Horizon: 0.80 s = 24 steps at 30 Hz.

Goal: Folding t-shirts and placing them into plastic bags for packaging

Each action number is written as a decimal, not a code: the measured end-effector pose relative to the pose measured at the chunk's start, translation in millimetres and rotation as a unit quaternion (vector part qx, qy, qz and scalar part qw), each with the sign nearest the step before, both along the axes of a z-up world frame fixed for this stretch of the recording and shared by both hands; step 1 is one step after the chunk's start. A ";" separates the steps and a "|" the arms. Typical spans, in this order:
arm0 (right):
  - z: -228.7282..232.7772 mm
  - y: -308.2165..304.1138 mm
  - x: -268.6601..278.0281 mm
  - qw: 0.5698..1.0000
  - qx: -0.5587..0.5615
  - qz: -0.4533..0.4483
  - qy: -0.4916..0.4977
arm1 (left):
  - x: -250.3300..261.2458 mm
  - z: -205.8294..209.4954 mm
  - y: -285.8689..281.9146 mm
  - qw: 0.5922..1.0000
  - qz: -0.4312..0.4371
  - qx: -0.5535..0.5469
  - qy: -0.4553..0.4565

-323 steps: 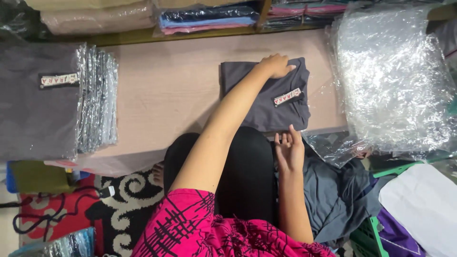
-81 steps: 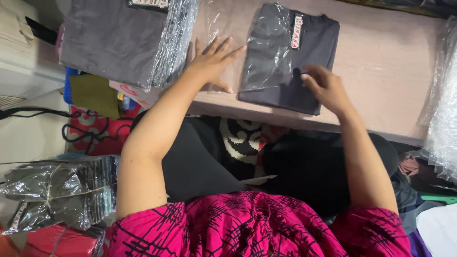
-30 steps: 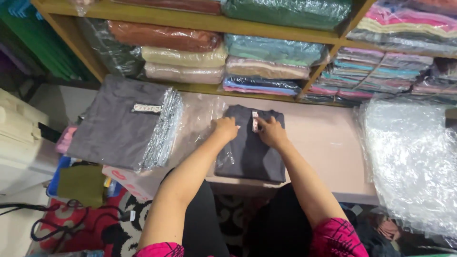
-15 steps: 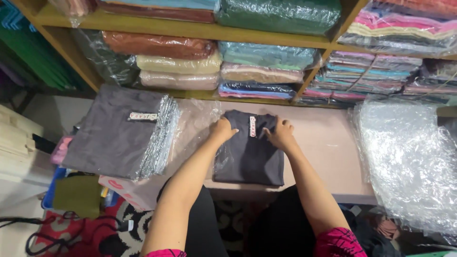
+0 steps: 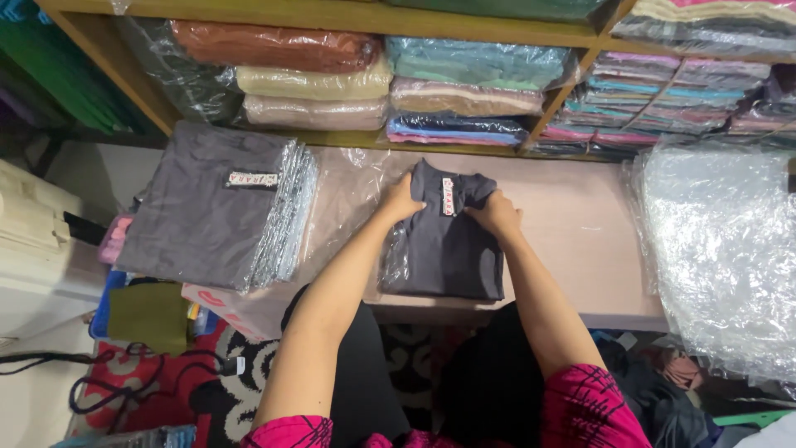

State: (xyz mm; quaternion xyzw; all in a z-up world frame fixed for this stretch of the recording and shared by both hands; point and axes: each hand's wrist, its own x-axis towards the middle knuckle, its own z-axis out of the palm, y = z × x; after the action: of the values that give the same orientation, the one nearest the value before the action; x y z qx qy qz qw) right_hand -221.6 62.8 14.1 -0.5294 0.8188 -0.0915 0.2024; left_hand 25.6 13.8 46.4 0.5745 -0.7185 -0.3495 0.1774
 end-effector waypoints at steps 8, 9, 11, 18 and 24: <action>-36.8 -15.1 -22.7 0.985 -0.136 0.034 -0.100 | 1.2 -27.5 -13.4 1.000 0.003 -0.011 -0.009; -7.8 3.3 -2.1 0.986 -0.125 0.035 -0.103 | 0.8 -35.3 -12.6 1.000 0.005 -0.001 -0.011; 58.5 29.4 35.8 0.969 -0.174 0.059 -0.165 | -3.0 -43.8 -20.5 0.999 0.020 -0.047 -0.005; 36.3 17.9 55.3 0.960 -0.189 0.175 -0.106 | -24.1 -35.8 -0.8 0.991 0.013 -0.134 -0.005; 21.0 13.4 85.1 0.992 -0.100 0.034 -0.067 | -42.0 -27.5 13.6 0.995 0.010 -0.072 0.070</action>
State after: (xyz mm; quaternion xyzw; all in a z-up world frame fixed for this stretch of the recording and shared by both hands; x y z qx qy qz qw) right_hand -136.6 76.1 35.1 -0.5669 0.7720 -0.2008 0.2057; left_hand -16.4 27.5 19.0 0.5416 -0.7216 -0.3349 0.2717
